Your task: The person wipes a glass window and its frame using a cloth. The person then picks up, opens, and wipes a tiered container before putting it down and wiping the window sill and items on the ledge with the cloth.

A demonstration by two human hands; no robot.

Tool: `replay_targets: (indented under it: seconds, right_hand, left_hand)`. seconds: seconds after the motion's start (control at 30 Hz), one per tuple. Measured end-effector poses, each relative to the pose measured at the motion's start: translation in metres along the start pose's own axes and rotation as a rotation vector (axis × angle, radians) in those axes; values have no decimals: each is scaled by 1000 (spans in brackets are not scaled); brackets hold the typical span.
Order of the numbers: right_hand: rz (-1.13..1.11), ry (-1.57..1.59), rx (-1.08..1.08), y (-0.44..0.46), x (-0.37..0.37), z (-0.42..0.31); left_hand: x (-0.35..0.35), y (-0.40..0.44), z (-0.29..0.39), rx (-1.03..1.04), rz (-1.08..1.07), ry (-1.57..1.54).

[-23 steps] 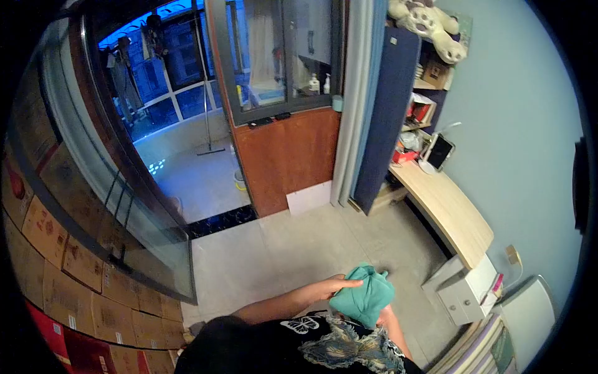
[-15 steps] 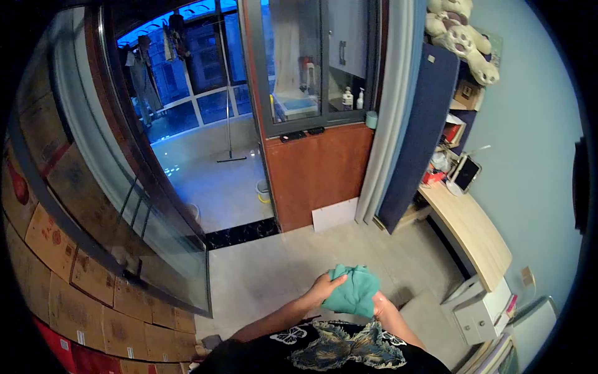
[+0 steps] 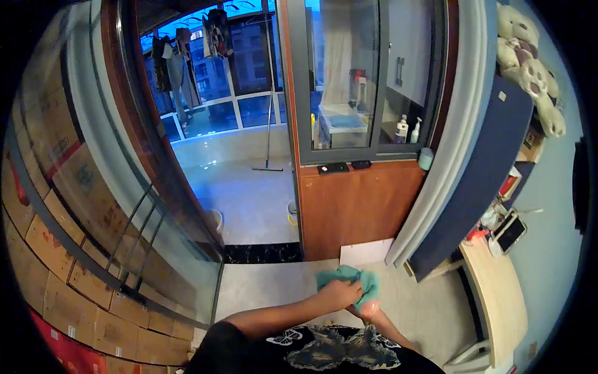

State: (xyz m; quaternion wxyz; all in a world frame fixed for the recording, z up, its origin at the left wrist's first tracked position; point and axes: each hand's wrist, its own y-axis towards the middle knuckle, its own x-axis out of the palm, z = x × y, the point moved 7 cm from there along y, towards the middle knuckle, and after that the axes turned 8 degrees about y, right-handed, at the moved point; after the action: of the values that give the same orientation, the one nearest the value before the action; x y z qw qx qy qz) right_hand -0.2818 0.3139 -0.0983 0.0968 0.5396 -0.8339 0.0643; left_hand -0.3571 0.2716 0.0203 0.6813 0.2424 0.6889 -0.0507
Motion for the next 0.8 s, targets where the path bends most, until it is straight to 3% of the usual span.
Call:
replay_targets:
  seconds: [0.03,0.07,0.1,0.17,0.27,0.33,0.37,0.43,0.5,0.53,0.6,0.7,0.73,0.8]
  right_hand:
    - [76,-262,-143,10,-21,-16]
    - [186,-508,-263,19,-34,-45]
    - [264,-389,-312,39,-52,-72]
    - [62,901,-375,83,-88,-97]
    - [139,1062,-340,134,-113,-167]
    - [416,-477,-544,167,-138,-222]
    - [108,137,-463,190,-142,-247]
    - [-67,1065,-293,225,-175,-263]
    - [154,1001,-311,255,-183,-343]
    - [88,1010,-452,273,-195,-382]
    - [-37,647,-741,297,-186,-475]
    - [369,354,-1094,326,-217,-562]
    - [431,-5,-1304,340,-209,-595]
    - [879,-629,-1535,362,-175,-633]
  left_hand:
    - [-6,15,0,167,127,123]
    - [-19,32,-14,160,130,124]
    - [-30,51,-34,162,53,127]
    - [-50,72,-66,160,-29,127]
    - [-80,95,-129,90,-4,-62]
    - [-93,106,-180,45,-51,-120]
    - [-111,113,-208,4,17,-112]
    - [-147,120,-278,-58,184,-62]
    - [-183,129,-354,-159,362,37]
    - [-203,134,-391,-234,426,96]
    - [-246,142,-457,-374,604,173]
    - [-295,166,-540,-431,823,262]
    - [-311,174,-559,-471,888,256]
    - [-336,197,-587,-491,970,246]
